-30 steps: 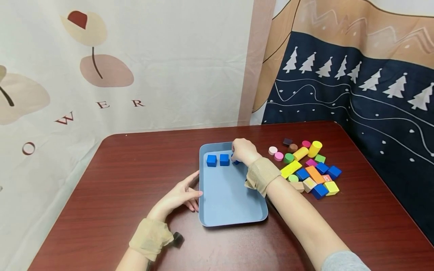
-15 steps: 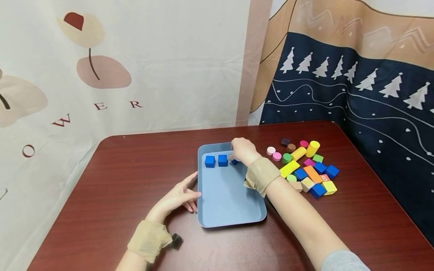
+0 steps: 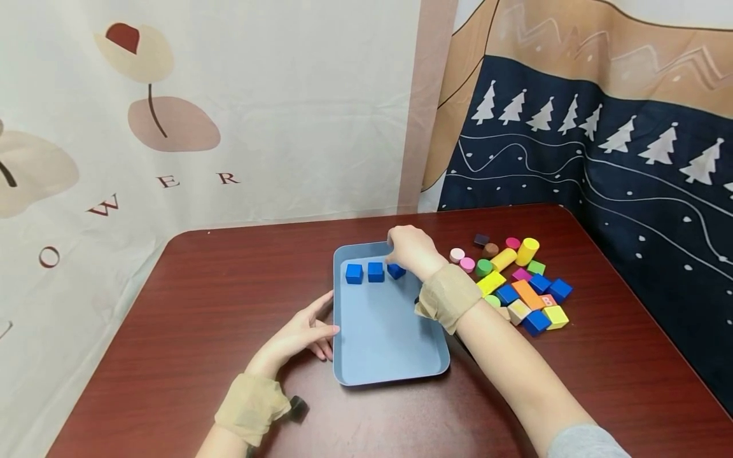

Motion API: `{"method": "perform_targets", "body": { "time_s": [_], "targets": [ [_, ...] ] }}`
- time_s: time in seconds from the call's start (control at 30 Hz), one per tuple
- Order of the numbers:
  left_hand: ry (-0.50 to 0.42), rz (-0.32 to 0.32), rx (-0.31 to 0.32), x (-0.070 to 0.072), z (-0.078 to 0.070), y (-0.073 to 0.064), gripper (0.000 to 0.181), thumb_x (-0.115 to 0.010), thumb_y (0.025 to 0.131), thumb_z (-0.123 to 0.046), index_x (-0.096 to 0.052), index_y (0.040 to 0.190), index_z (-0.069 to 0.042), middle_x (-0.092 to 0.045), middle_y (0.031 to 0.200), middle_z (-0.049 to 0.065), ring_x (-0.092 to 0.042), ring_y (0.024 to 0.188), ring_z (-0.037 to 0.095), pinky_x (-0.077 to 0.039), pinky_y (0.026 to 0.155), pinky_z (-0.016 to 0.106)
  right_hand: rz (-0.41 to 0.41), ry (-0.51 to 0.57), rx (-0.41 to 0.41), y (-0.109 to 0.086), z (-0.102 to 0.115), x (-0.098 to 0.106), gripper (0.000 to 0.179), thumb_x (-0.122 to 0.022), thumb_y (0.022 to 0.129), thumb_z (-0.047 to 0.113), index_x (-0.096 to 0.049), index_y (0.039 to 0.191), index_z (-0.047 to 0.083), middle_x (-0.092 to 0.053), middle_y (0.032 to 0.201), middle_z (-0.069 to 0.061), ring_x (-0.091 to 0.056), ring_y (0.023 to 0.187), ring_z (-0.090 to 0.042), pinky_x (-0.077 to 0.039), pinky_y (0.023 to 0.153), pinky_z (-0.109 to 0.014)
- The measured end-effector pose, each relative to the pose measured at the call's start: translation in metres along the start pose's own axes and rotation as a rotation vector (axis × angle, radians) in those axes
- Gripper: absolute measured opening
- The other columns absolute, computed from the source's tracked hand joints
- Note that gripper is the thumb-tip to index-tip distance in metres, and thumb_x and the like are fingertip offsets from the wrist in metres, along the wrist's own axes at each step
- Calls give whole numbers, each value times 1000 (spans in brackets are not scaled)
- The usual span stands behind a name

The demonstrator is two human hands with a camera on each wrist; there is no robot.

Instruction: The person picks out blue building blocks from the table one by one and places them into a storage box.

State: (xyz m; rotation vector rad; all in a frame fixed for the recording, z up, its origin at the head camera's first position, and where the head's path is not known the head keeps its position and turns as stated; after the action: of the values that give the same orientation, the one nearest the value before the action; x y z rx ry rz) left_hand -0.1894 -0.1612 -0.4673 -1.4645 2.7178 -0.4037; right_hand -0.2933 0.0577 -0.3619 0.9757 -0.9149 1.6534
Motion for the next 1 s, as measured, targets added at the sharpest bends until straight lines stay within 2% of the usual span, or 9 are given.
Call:
{"method": "perform_targets", "body": {
  "time_s": [0.33, 0.5, 0.77, 1.0],
  "targets": [
    [-2, -2, 2, -1, 0, -1, 82, -64, 93, -13, -9, 155, -13, -65, 75, 19, -66, 59, 36, -57, 55, 38, -46, 17, 49, -19, 5, 24, 35, -76, 83, 21, -66, 113, 5, -66, 107, -12, -60, 91, -25, -54, 81, -40],
    [0, 5, -6, -1, -1, -1, 82, -63, 93, -13, -10, 155, -12, -65, 74, 20, -66, 60, 37, -57, 55, 39, -70, 7, 65, -32, 1, 36, 31, -73, 86, 20, -67, 112, 5, -66, 107, -11, -60, 90, -25, -54, 81, -40],
    [3, 3, -5, 1, -1, 1, 82, -64, 93, -13, -10, 155, -13, -65, 74, 20, -66, 60, 38, -57, 55, 39, -102, -8, 76, -52, -15, 53, 25, -67, 91, 17, -67, 111, 2, -67, 101, -13, -61, 83, -26, -56, 74, -37],
    [2, 0, 2, 0, -1, 1, 83, -64, 92, -14, -10, 155, -14, -65, 73, 20, -66, 60, 37, -57, 55, 39, -135, -6, 63, -70, -38, 65, 20, -64, 93, 16, -69, 106, 3, -68, 99, -13, -61, 83, -27, -55, 76, -42]
  ]
}}
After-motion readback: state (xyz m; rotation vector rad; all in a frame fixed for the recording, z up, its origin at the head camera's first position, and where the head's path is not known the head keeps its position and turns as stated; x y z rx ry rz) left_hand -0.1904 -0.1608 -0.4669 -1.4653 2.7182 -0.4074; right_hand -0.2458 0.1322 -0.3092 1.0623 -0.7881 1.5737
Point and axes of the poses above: each hand's wrist, its own y-axis towards the middle knuckle, its own x-axis out of the back of the hand, z = x × y, the point moved 5 cm from there along y, towards the middle knuckle
